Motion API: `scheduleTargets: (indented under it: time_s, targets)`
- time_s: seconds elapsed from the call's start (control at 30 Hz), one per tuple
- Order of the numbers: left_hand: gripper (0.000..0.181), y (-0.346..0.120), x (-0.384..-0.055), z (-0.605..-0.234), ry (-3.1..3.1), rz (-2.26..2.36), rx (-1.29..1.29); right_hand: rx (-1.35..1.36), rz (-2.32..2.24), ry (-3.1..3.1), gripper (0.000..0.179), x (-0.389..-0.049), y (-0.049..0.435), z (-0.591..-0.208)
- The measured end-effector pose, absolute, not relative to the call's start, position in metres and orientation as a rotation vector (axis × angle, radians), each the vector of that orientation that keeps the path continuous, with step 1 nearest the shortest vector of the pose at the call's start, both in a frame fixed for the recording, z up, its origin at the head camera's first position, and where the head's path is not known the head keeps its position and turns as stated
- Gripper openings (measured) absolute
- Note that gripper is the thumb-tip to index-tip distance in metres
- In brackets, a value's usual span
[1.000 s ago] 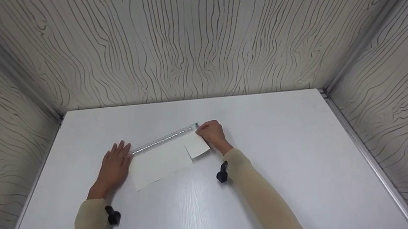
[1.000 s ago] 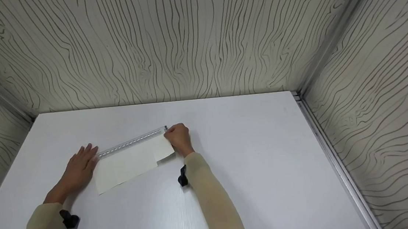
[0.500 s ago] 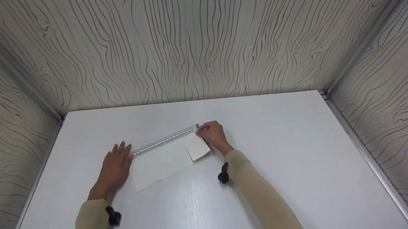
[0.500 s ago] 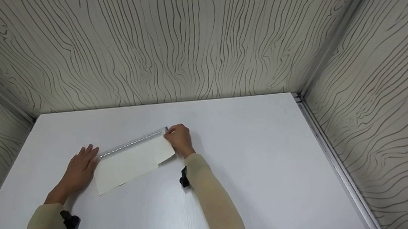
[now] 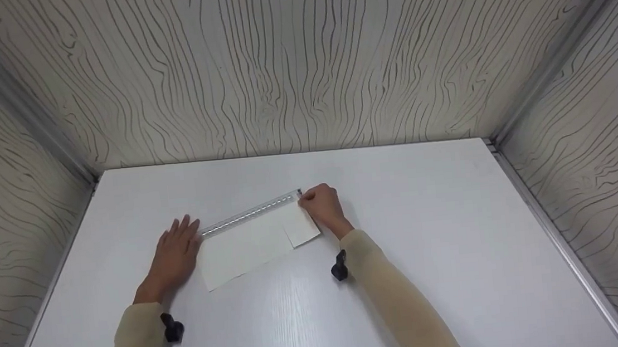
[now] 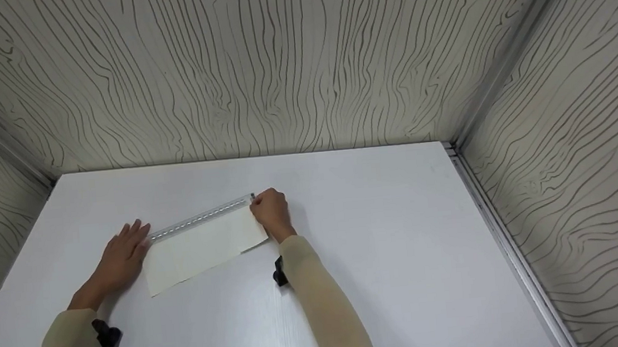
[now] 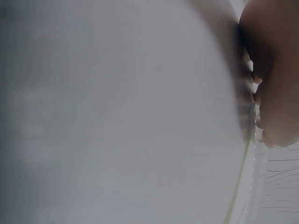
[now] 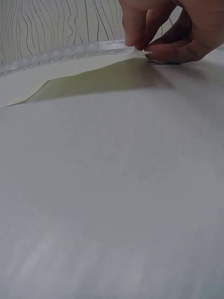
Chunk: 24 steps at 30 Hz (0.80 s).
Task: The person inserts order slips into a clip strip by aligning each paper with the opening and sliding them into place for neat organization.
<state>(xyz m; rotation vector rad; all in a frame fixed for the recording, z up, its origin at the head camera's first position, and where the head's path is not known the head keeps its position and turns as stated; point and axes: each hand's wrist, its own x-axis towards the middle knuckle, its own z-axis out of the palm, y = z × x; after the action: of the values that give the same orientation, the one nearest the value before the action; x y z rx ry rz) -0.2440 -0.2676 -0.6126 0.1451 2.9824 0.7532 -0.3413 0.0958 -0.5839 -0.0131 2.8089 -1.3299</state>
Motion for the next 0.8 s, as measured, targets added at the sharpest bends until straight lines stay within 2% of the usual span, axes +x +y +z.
scheduleTargets:
  time_s: [0.8]
  targets:
    - [0.057,-0.271,-0.247,-0.607,2.916,0.818,0.143,-0.001,-1.402,2.801,0.011,-0.333,0.123,-0.575]
